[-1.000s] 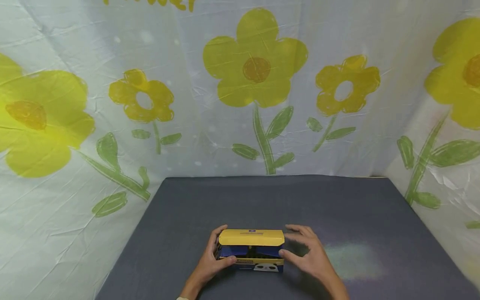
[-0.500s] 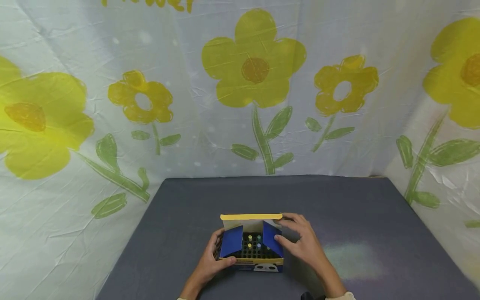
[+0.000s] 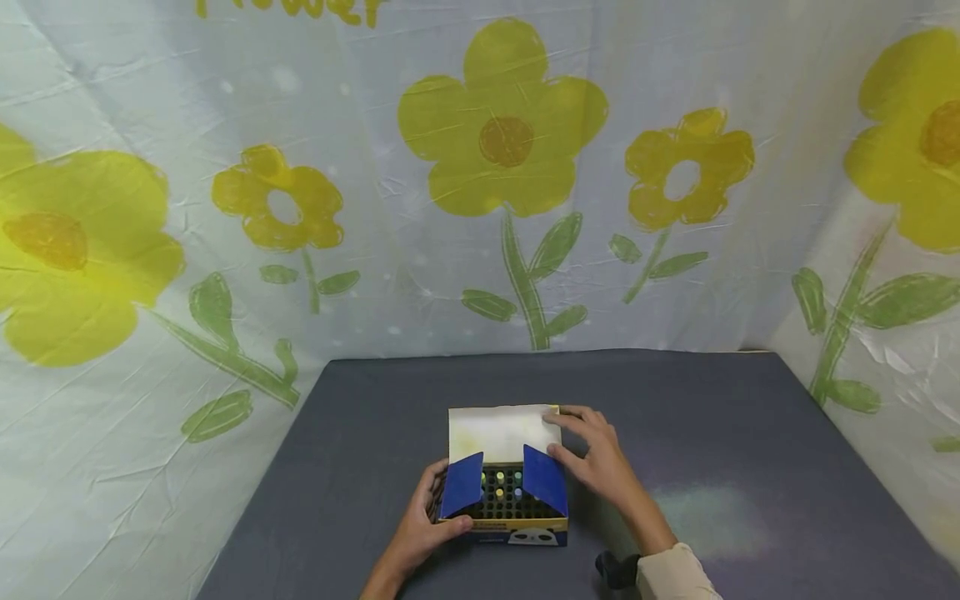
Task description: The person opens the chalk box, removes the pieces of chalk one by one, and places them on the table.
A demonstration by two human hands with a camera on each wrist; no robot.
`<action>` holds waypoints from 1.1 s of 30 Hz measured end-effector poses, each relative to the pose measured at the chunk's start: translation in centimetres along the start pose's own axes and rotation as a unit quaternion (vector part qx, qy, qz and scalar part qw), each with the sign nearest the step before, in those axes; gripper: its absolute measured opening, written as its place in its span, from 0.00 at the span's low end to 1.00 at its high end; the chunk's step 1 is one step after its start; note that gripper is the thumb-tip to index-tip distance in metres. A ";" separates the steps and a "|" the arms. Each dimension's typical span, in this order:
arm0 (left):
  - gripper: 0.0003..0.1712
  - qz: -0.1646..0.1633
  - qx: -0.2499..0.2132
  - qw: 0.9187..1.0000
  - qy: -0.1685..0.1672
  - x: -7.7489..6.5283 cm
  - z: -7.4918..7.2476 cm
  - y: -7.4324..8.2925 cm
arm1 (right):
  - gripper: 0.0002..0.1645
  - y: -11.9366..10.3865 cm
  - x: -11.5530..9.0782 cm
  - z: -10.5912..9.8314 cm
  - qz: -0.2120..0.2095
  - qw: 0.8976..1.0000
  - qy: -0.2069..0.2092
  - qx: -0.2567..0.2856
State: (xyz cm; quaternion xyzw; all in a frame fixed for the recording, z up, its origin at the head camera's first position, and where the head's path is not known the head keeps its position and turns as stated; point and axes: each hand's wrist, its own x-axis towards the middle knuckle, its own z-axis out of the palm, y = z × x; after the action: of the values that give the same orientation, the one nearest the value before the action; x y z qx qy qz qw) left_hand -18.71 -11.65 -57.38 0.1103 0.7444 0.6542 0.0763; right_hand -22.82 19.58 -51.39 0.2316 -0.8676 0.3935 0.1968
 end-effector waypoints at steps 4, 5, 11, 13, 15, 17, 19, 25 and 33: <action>0.49 0.002 -0.001 1.000 0.002 0.1 0.0 0.1 | 0.27 0.1 0.4 0.2 0.029 0.999 -0.014 0.008; 0.49 0.003 -0.001 1.000 0.003 0.1 0.0 0.1 | 0.27 0.1 0.5 0.2 0.036 0.999 -0.017 0.010; 0.49 0.003 0.003 1.000 0.003 0.3 0.1 0.0 | 0.26 0.7 0.7 0.6 0.066 0.997 -0.034 0.023; 0.49 0.002 0.003 1.000 0.004 0.3 0.1 -0.1 | 0.25 0.8 0.7 0.6 0.084 0.995 -0.047 0.024; 0.49 0.001 0.001 1.000 0.005 0.2 0.1 -0.1 | 0.24 0.9 0.6 0.6 0.105 0.992 -0.066 0.025; 0.49 0.001 -0.002 1.000 0.005 0.2 0.1 -0.2 | 0.23 0.9 0.5 0.6 0.124 0.988 -0.086 0.029; 0.49 -0.001 -0.005 1.000 0.008 0.2 0.1 -0.2 | 0.22 0.9 0.5 0.5 0.137 0.984 -0.106 0.030; 0.49 -0.003 -0.002 1.000 0.009 0.2 0.1 -0.2 | 0.21 0.8 0.7 0.3 0.145 0.979 -0.139 0.026; 0.49 -0.001 -0.001 1.000 0.007 0.2 0.2 -0.3 | 0.22 0.7 0.7 0.2 0.155 0.978 -0.139 0.023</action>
State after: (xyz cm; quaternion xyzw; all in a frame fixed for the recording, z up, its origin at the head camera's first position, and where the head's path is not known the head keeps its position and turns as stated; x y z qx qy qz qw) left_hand -18.83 -11.46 -57.75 0.1044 0.7441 0.6559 0.0717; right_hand -23.82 19.64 -51.53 0.1510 -0.9027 0.4028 0.0057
